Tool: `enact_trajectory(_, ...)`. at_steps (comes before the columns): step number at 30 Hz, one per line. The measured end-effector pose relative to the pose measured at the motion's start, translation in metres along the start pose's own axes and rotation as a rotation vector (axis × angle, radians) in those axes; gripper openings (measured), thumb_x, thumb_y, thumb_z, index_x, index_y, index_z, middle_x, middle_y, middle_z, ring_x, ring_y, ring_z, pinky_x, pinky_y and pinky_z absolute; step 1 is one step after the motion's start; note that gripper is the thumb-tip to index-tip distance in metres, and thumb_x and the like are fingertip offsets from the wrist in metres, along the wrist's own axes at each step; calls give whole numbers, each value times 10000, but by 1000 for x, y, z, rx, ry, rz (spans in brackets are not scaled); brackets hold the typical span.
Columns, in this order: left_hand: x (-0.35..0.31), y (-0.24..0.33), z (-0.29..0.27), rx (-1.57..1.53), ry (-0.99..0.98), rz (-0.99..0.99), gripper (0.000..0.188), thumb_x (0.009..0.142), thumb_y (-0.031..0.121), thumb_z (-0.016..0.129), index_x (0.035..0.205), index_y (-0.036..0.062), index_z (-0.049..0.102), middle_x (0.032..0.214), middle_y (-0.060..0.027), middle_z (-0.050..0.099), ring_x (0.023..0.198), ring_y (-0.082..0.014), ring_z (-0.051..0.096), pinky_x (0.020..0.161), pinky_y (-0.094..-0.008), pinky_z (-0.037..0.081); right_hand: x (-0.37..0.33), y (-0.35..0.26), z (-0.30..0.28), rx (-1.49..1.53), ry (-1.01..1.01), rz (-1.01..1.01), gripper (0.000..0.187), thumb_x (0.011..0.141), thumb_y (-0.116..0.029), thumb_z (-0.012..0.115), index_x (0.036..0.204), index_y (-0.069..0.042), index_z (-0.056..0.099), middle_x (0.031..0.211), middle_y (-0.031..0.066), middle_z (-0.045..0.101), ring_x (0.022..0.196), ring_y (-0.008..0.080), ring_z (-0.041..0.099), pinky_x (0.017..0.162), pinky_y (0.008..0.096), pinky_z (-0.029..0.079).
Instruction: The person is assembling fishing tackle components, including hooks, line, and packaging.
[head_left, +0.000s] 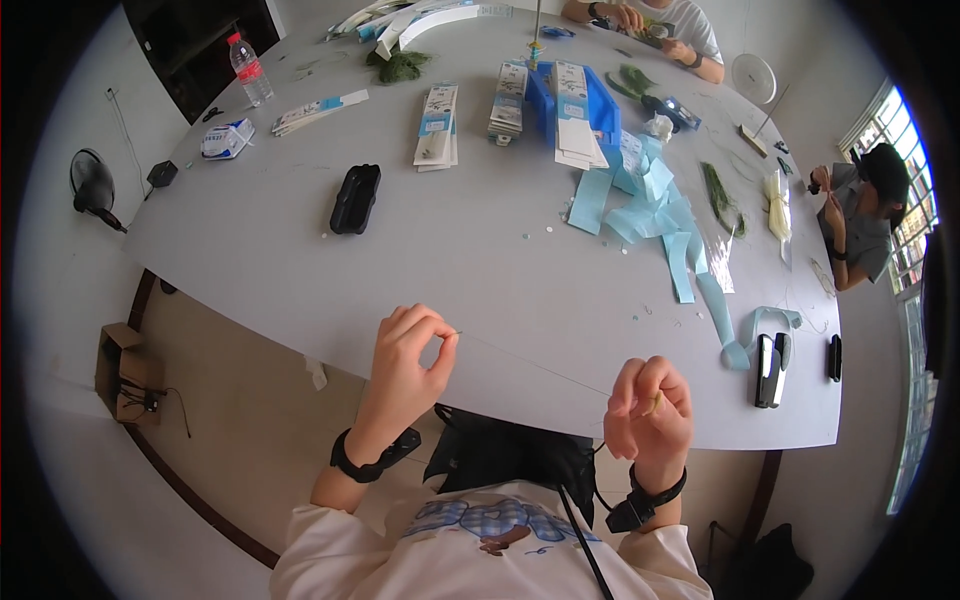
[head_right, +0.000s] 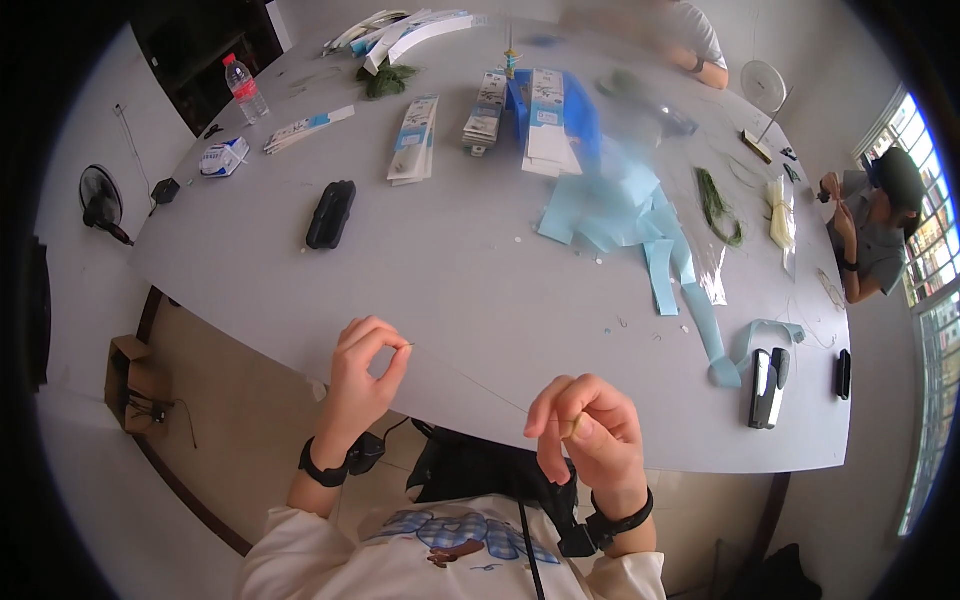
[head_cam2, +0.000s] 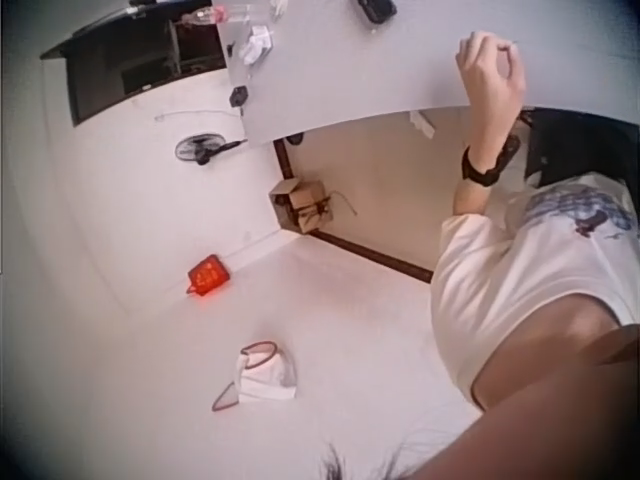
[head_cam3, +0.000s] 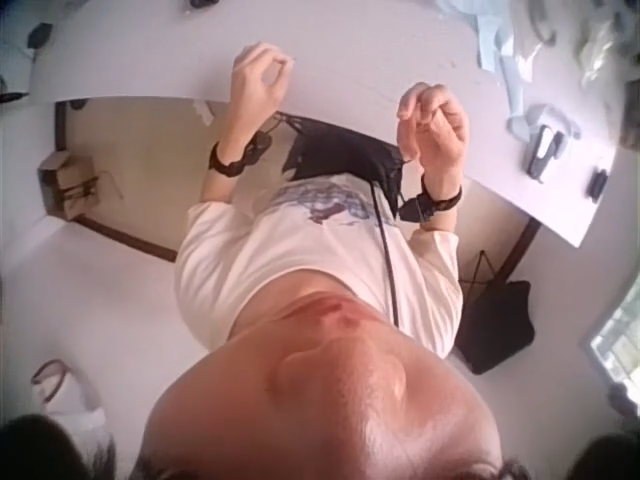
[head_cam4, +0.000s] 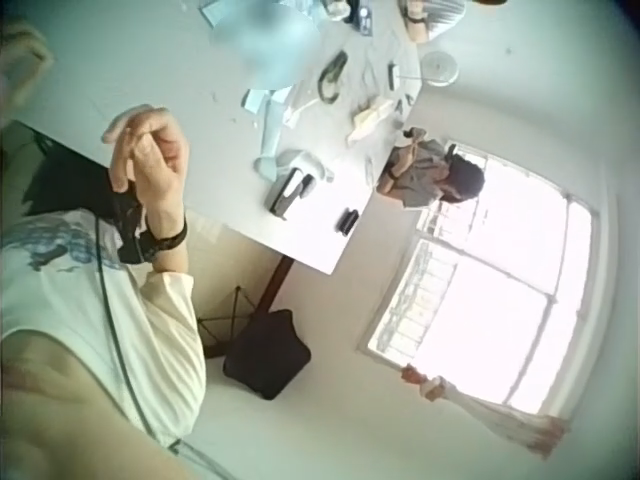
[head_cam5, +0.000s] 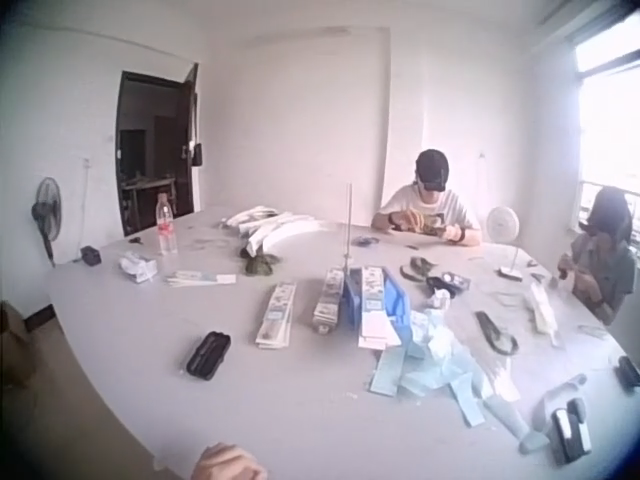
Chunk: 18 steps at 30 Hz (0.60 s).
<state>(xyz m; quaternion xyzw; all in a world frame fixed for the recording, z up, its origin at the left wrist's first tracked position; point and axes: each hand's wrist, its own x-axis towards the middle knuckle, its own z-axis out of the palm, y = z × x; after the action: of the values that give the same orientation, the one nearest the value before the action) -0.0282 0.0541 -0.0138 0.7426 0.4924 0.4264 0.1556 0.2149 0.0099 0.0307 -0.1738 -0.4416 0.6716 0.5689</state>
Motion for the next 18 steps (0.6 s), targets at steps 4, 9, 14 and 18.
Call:
enact_trajectory(4,0,-7,-1,17,46,-9,75,717,-10,602,706,19,533,726,-63,547,715,-227,501,681,-311,392,-3,-23,-14,52,92,-77,159,903,-142,483,805,-36,416,667,62,433,376,89,348,325,212,287)
enact_trajectory(9,1,-13,-8,56,99,-19,80,712,-17,595,698,16,523,729,-66,545,713,-232,497,680,-311,393,-7,-45,-40,-128,202,-79,110,909,-123,456,837,-42,439,697,31,417,405,46,298,337,177,233)
enact_trajectory(14,2,-15,-12,57,20,-40,82,709,-14,594,690,21,522,729,-58,547,718,-233,497,694,-314,394,-6,-50,-60,-130,441,10,93,924,-122,436,941,-46,486,734,6,446,461,36,305,374,160,244)
enact_trajectory(18,-2,-22,-5,72,-108,-30,95,703,-9,597,688,38,516,728,-37,547,728,-220,506,716,-312,386,-6,-52,-89,-138,547,145,86,923,-136,465,931,-56,497,780,-1,496,572,37,386,457,139,333)
